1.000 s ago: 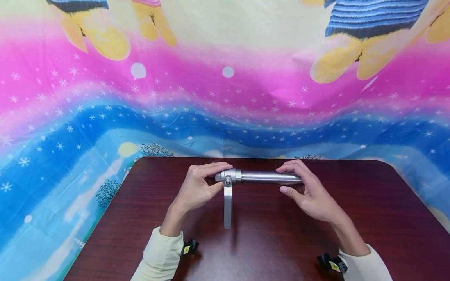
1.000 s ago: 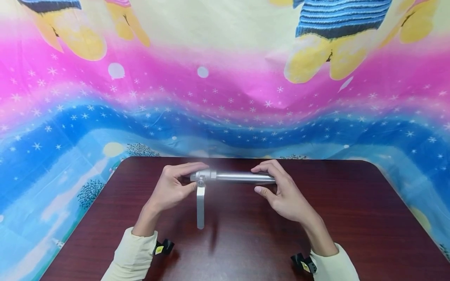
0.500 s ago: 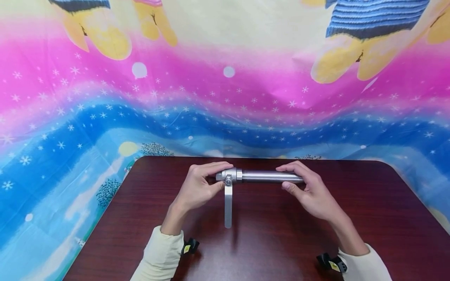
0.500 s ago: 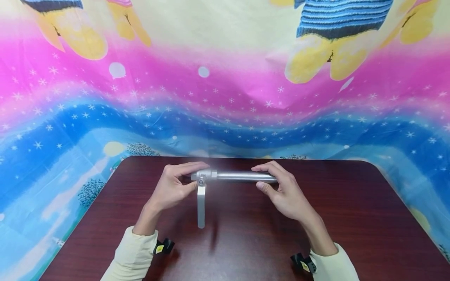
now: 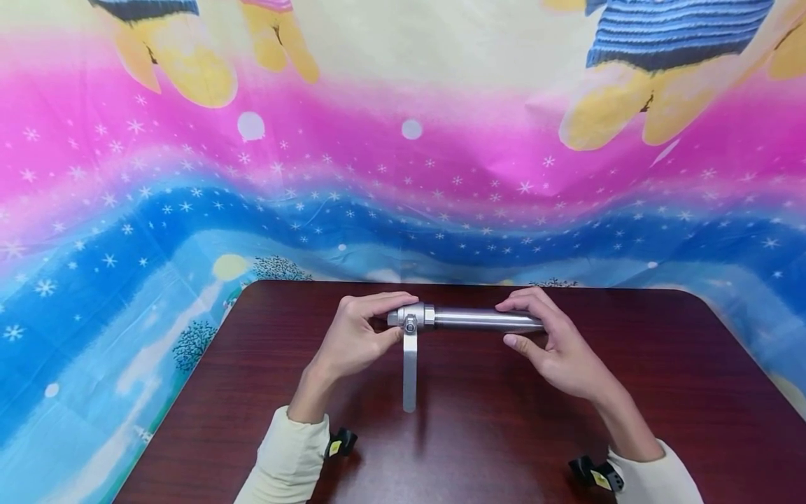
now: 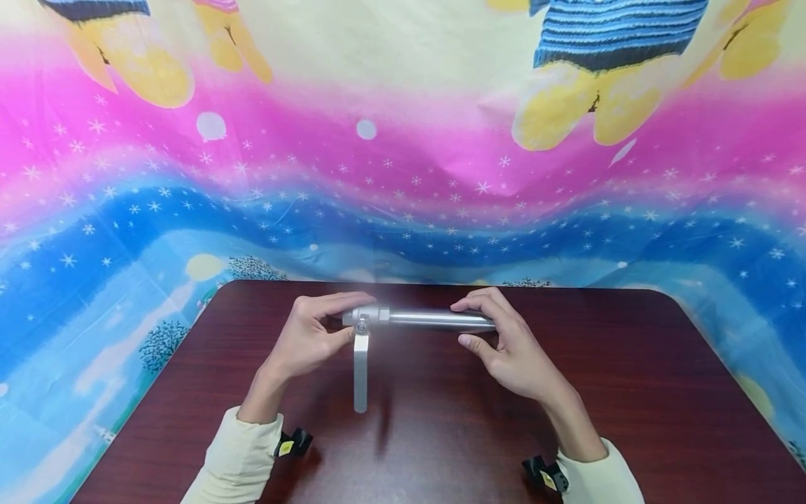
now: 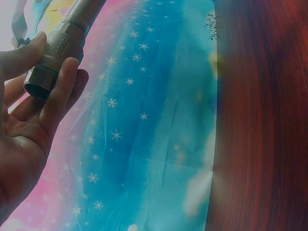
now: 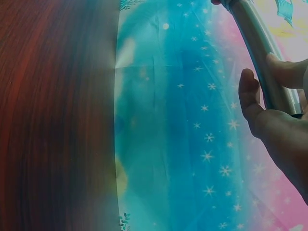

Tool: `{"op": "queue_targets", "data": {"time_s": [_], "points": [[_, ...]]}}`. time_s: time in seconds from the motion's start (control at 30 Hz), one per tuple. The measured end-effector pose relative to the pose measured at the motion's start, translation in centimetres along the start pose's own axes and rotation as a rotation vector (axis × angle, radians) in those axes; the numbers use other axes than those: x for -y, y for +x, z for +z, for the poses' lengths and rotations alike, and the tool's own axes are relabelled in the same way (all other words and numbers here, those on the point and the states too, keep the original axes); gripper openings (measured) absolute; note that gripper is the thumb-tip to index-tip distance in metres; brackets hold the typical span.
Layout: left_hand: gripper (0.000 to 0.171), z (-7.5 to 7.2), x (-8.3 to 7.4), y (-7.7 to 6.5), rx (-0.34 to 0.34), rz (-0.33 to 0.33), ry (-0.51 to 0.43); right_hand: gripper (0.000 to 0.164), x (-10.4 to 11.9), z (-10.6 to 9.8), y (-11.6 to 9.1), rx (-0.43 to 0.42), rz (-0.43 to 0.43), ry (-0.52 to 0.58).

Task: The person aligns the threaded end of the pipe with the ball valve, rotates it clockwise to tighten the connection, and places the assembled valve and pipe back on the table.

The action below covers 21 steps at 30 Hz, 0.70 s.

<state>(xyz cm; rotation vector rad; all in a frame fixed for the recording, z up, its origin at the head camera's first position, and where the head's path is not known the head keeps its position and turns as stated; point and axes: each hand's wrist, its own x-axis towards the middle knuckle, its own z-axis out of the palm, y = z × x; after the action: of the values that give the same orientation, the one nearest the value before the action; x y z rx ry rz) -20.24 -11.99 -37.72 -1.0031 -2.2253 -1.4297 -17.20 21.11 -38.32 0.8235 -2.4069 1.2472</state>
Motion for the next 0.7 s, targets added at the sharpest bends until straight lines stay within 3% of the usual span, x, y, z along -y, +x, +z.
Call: {"op": "queue_targets", "data": {"time_s": [0.43,0.7], "points": [[0.048,-0.05,0.02,0.01,0.005,-0.010,0.001,0.050,-0.24,-0.01,-0.05,-0.005,0.041,-0.032],[0.048,-0.19,0.05,0.10,0.006,0.020,0.010,0.045,-0.38,-0.13,0.02,0.029,0.068,0.023]]}}
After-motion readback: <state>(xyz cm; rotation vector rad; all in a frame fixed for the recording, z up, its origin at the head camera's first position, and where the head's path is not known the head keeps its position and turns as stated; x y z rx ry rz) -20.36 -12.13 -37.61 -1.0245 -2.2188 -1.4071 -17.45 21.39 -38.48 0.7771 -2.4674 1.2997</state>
